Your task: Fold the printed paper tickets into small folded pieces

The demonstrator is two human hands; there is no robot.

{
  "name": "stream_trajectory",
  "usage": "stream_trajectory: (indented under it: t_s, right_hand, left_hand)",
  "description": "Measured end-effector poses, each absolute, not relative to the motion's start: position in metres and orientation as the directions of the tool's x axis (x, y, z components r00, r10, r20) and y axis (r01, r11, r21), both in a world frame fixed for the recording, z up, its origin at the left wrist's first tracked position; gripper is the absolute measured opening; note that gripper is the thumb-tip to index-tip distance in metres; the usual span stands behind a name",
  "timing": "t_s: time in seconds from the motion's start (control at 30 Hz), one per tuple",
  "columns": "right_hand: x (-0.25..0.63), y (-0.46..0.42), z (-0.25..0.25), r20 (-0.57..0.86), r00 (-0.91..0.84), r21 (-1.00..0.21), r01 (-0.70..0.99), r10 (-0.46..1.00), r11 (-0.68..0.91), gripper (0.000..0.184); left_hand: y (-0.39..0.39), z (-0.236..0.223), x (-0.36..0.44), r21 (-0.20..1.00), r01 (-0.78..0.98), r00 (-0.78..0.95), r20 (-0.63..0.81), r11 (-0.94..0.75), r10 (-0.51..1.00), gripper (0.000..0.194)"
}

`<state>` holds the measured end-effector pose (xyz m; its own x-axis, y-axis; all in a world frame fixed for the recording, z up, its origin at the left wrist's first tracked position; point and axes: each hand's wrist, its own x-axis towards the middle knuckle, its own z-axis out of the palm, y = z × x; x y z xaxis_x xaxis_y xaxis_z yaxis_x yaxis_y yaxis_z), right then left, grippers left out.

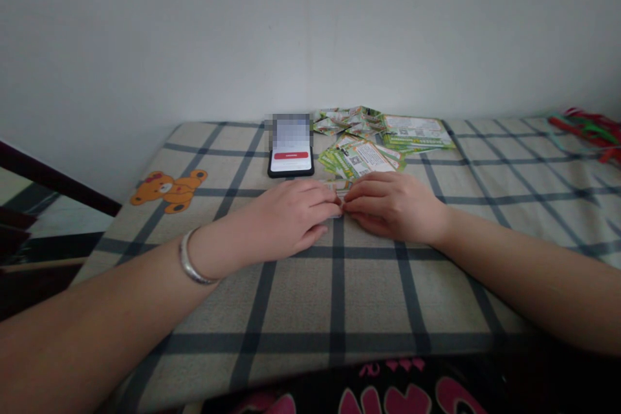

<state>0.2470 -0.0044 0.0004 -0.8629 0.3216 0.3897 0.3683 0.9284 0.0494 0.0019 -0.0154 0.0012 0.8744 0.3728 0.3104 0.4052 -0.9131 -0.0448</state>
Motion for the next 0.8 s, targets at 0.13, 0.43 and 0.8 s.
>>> stream_trajectory:
  t_s: [0.13, 0.43, 0.8]
  right_hand:
    - [0.2477, -0.0045, 0.0000, 0.393, -0.866, 0.055, 0.357, 0.309, 0.932, 0.020]
    - [0.2469, -0.0103, 0.0009, 0.334, -0.885, 0.060, 0.365, 0.326, 0.929, 0.022]
    - [0.2438, -0.0106, 0.0042, 0.312, -0.863, 0.073, 0.438, 0.396, 0.896, 0.024]
  left_hand:
    - [-0.0151, 0.0009, 0.0013, -0.040, 0.402, 0.877, 0.305, -0.915, 0.372, 0.027]
    - [-0.0150, 0.0005, 0.0010, -0.049, 0.412, 0.877, 0.291, -0.910, 0.381, 0.026]
    - [-0.0150, 0.0002, 0.0015, -0.073, 0.413, 0.884, 0.272, -0.908, 0.380, 0.026]
